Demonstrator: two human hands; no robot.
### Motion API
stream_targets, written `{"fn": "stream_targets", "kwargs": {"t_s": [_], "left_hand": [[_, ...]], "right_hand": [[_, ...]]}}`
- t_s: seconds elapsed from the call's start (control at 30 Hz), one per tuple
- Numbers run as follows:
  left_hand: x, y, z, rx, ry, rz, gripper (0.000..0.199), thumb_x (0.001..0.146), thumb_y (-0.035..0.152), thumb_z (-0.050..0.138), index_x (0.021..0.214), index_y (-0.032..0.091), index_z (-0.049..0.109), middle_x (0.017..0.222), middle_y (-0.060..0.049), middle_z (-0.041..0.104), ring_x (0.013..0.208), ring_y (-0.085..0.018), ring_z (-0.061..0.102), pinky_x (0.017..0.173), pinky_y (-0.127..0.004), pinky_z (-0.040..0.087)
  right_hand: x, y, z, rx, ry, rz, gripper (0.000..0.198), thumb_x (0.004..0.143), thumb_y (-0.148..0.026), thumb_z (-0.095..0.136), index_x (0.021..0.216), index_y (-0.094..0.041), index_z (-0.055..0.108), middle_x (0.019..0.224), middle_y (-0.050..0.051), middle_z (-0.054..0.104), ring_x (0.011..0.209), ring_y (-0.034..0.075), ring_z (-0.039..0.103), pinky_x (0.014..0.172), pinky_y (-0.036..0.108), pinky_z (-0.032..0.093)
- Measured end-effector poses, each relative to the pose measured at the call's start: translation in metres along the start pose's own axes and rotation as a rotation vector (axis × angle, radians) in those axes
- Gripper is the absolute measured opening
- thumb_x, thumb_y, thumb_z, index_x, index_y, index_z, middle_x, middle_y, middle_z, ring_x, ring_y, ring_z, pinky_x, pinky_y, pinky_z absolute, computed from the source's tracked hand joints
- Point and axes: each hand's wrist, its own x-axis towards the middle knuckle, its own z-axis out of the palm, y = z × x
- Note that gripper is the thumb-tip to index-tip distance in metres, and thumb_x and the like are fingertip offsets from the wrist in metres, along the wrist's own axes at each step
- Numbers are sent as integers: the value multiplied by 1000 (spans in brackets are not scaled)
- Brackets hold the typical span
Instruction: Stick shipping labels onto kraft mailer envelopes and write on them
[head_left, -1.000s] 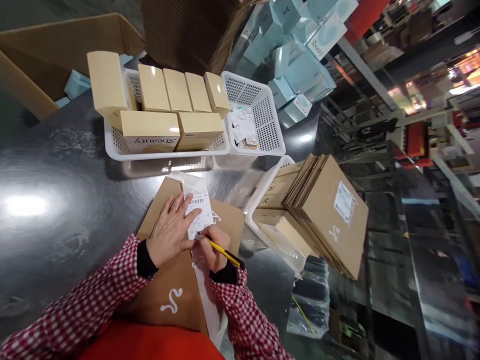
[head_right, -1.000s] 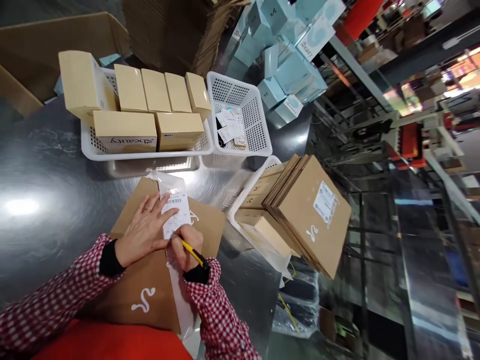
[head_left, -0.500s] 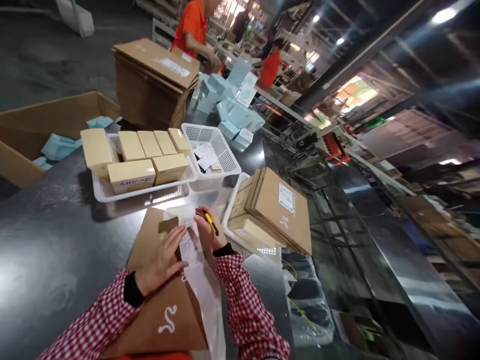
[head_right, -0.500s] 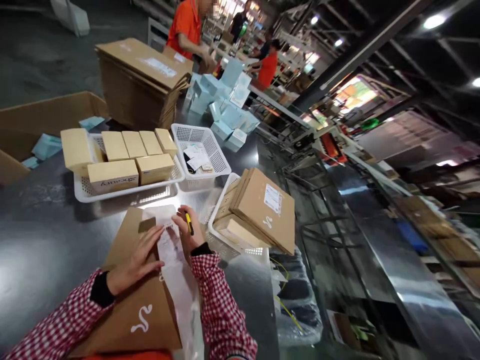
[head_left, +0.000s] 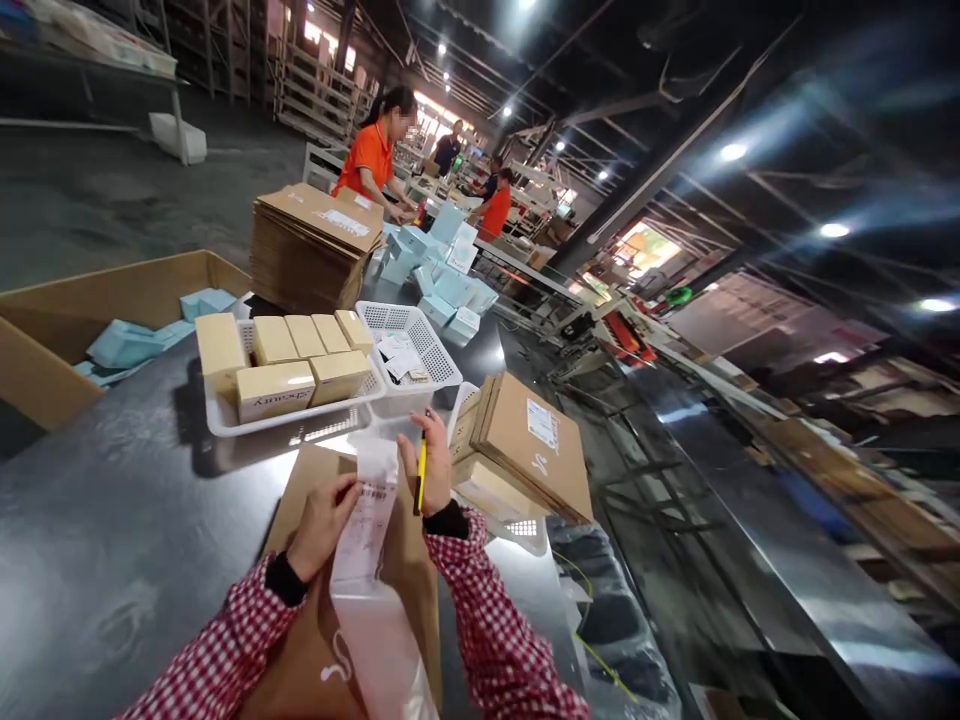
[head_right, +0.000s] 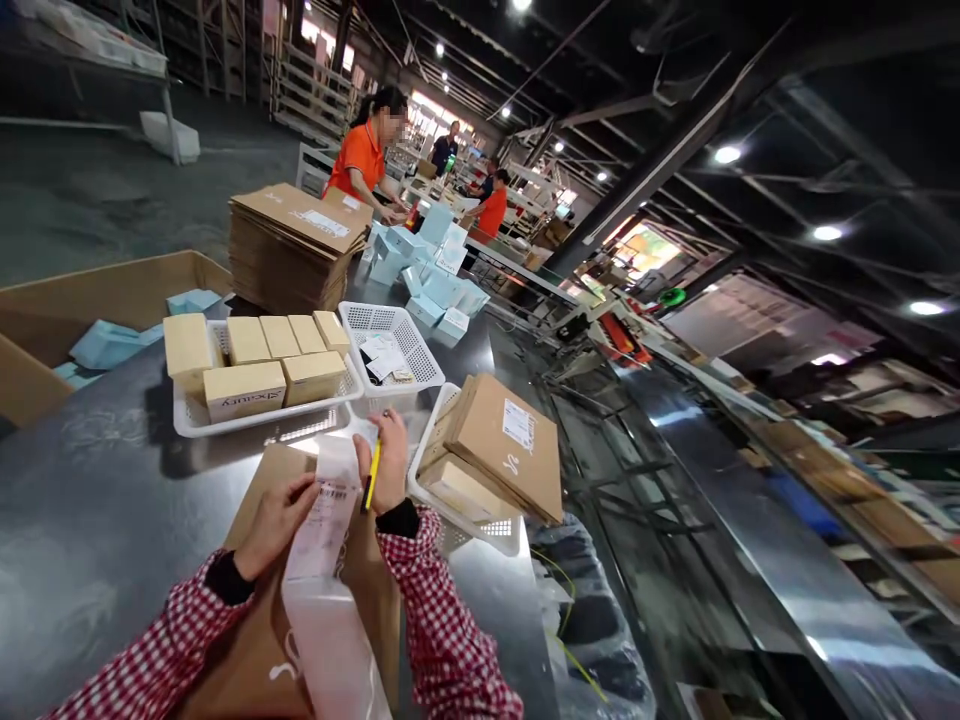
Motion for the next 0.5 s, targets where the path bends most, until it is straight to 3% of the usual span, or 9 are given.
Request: {"fn": "stream_targets", "kwargs": {"t_s": [0.07,0.13,0.2,0.3,0.37,0.5], "left_hand": [[-4,4,1,22,-43,33,22,77,31,56,86,19,72,88,-7,74,84,-26,67,81,-39,52],[-8,8,1,38,-106,56,22,78,31,55,85,19,72,85,-6,74,80,-24,67,76,-36,52],[-12,12,0,58,-155,59,26,82,35,53,85,19,72,83,-5,74,78,-23,66,70,-32,51],[-14,17,-3,79,-225,65,30,86,39,50,88,19,73,83,-5,73,80,-22,65,70,-29,50],[-14,19,-3,80,-246,81,28,85,39,52,88,20,73,82,-4,72,80,-22,65,71,-29,49],[-10,23,0,53,-193,97,21,81,36,60,80,21,74,75,-2,70,73,-19,62,68,-27,46]], "right_hand": [[12,-11,-12,-66,-301,-196,12,86,-32,55,93,-23,59,95,7,64,103,23,57,101,45,36],[21,-18,-22,-67,-676,-338,12,88,-30,53,84,-23,61,81,2,65,87,18,62,100,45,37],[23,-20,-29,-62,-864,-368,19,90,-28,50,77,-21,61,70,-2,63,69,13,61,95,43,41],[16,-16,-33,-12,-906,-270,25,89,-28,51,68,-19,61,60,-5,57,55,10,53,72,30,47],[10,-14,-33,32,-885,-219,24,86,-30,54,65,-20,61,59,-4,55,54,10,50,57,23,43],[3,-14,-39,72,-734,-208,26,82,-36,61,63,-19,61,59,-4,55,55,9,49,54,22,39]]}}
